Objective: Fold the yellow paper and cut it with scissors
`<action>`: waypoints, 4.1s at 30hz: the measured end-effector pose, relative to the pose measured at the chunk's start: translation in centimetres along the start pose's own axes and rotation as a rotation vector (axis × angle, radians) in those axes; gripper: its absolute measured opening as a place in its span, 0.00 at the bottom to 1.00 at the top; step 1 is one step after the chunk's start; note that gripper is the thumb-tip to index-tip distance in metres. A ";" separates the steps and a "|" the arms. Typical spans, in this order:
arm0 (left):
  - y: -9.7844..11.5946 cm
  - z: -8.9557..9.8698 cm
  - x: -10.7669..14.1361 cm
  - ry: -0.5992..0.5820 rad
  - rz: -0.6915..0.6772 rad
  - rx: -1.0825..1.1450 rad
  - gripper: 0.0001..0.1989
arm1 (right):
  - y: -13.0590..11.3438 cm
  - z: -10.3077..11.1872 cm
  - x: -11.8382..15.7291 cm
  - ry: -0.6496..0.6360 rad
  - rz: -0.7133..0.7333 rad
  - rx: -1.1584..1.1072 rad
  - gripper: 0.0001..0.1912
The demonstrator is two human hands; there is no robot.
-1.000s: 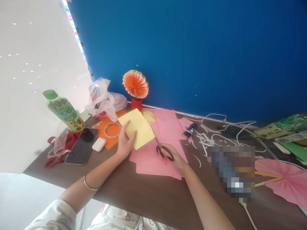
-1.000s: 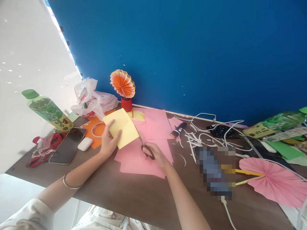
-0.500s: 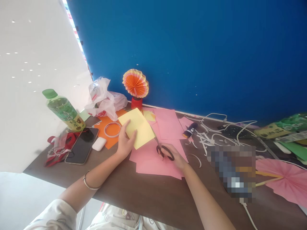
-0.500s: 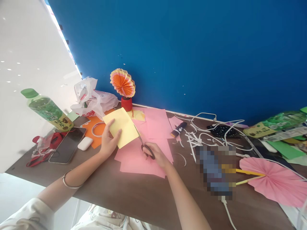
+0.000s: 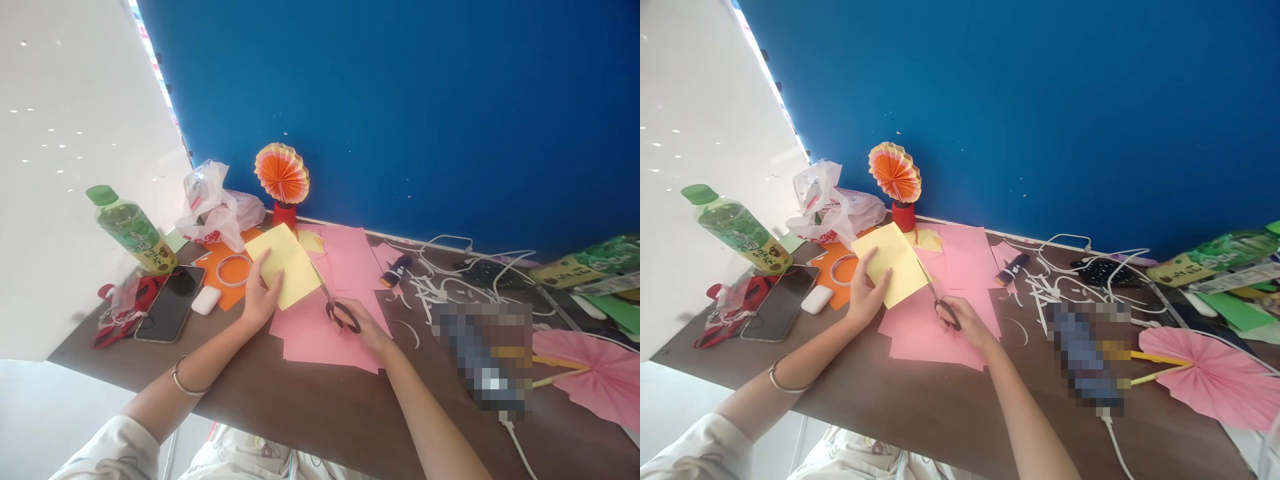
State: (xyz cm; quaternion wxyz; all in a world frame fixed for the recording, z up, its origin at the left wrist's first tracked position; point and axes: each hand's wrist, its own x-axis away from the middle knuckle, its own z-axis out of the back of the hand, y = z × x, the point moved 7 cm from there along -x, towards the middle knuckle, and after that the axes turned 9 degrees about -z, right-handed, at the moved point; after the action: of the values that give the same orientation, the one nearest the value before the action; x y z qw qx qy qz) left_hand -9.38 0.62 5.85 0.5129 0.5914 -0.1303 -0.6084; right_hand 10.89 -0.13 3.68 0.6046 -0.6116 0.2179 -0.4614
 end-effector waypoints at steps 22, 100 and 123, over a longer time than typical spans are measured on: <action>-0.1 0.0 0.0 0.010 -0.038 -0.003 0.23 | 0.8 0.2 -0.1 0.004 -0.067 -0.058 0.19; 1.0 -0.2 0.7 -0.002 -0.167 -0.021 0.23 | 1.2 0.9 -0.3 0.000 -0.051 -0.138 0.16; 1.2 -0.6 0.9 -0.054 -0.185 -0.024 0.23 | 0.1 0.3 0.2 -0.023 0.006 -0.053 0.19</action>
State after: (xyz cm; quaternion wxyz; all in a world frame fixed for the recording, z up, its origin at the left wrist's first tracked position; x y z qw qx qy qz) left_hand -8.06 -0.34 6.10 0.4578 0.5781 -0.0816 -0.6705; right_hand 11.28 -0.10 3.67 0.5920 -0.6321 0.2251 -0.4464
